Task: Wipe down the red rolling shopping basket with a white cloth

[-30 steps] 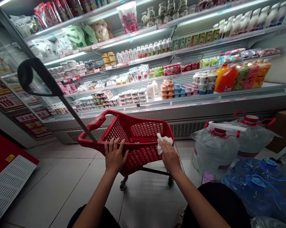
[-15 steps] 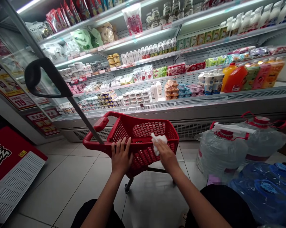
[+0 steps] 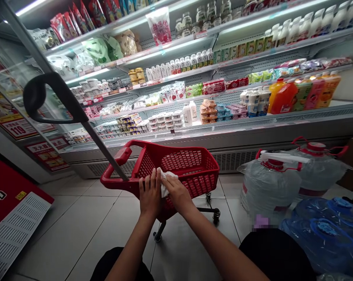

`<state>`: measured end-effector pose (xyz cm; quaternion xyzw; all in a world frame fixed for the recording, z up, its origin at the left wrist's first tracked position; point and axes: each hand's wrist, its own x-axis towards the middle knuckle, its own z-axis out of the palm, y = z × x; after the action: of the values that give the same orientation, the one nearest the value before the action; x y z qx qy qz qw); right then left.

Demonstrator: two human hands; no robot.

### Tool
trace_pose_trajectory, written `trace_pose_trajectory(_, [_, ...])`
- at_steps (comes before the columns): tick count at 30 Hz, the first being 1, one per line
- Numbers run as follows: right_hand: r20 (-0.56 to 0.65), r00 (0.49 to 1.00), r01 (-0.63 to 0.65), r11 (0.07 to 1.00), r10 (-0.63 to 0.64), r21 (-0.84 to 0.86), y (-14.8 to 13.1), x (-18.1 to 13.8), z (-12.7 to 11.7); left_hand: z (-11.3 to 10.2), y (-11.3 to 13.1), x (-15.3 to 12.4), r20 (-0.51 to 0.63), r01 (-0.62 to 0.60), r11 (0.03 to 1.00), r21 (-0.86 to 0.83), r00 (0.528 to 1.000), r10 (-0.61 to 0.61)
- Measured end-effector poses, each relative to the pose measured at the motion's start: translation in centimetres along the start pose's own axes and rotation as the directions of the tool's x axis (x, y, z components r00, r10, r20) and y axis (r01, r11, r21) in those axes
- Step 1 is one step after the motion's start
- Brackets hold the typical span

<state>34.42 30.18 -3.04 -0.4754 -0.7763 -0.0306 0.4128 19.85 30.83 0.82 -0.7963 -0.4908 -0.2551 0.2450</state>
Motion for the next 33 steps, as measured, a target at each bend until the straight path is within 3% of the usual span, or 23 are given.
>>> trace_pose_trajectory(7, [-0.081, 0.975, -0.213, 0.972, 0.206, -0.095, 11.7, -6.4, -6.6, -0.5, -0.2, -0.1, 0.008, -0.029, 1.0, -0.012, 1.0, 0.029])
trace_pose_trajectory(9, [-0.107, 0.959, -0.274, 0.955, 0.262, -0.115, 13.7, -7.3, -7.5, -0.5, 0.1, -0.1, -0.003, -0.017, 1.0, -0.024, 1.0, 0.016])
trace_pose_trajectory(12, [-0.145, 0.948, -0.3, 0.947, 0.283, -0.116, 12.6, -6.5, -6.4, -0.4, 0.7, 0.1, -0.013, -0.005, 0.999, -0.037, 1.0, 0.004])
trace_pose_trajectory(17, [-0.065, 0.993, -0.101, 0.995, 0.101, 0.007, 3.3, -1.9, -1.0, -0.2, 1.2, 0.1, 0.01, 0.004, 0.999, -0.033, 1.0, -0.004])
trace_pose_trajectory(20, [-0.038, 0.999, -0.028, 0.999, 0.029, 0.036, 0.2, -0.6, 0.1, -0.6, 0.7, -0.2, 0.016, -0.014, 1.0, -0.025, 1.0, 0.015])
trace_pose_trajectory(22, [-0.028, 0.999, -0.017, 1.0, 0.018, 0.026, 0.9, -0.9, -0.7, -1.2, -0.3, -0.4, 0.03, -0.064, 0.998, -0.028, 0.997, 0.065])
trace_pose_trajectory(25, [-0.03, 0.998, -0.063, 0.998, 0.063, -0.004, 4.5, -2.7, -3.1, -2.8, -2.4, -0.9, 0.034, -0.129, 0.991, -0.022, 0.991, 0.13])
trace_pose_trajectory(29, [-0.064, 0.983, -0.178, 0.982, 0.174, -0.064, 8.8, -4.6, -5.2, -4.5, -4.8, -1.5, -0.035, -0.06, 0.998, 0.035, 0.998, 0.061])
trace_pose_trajectory(33, [-0.109, 0.967, -0.239, 0.968, 0.23, -0.081, 8.0, -3.8, -3.9, -4.7, -4.8, -1.6, -0.043, -0.012, 0.999, 0.032, 0.999, 0.013])
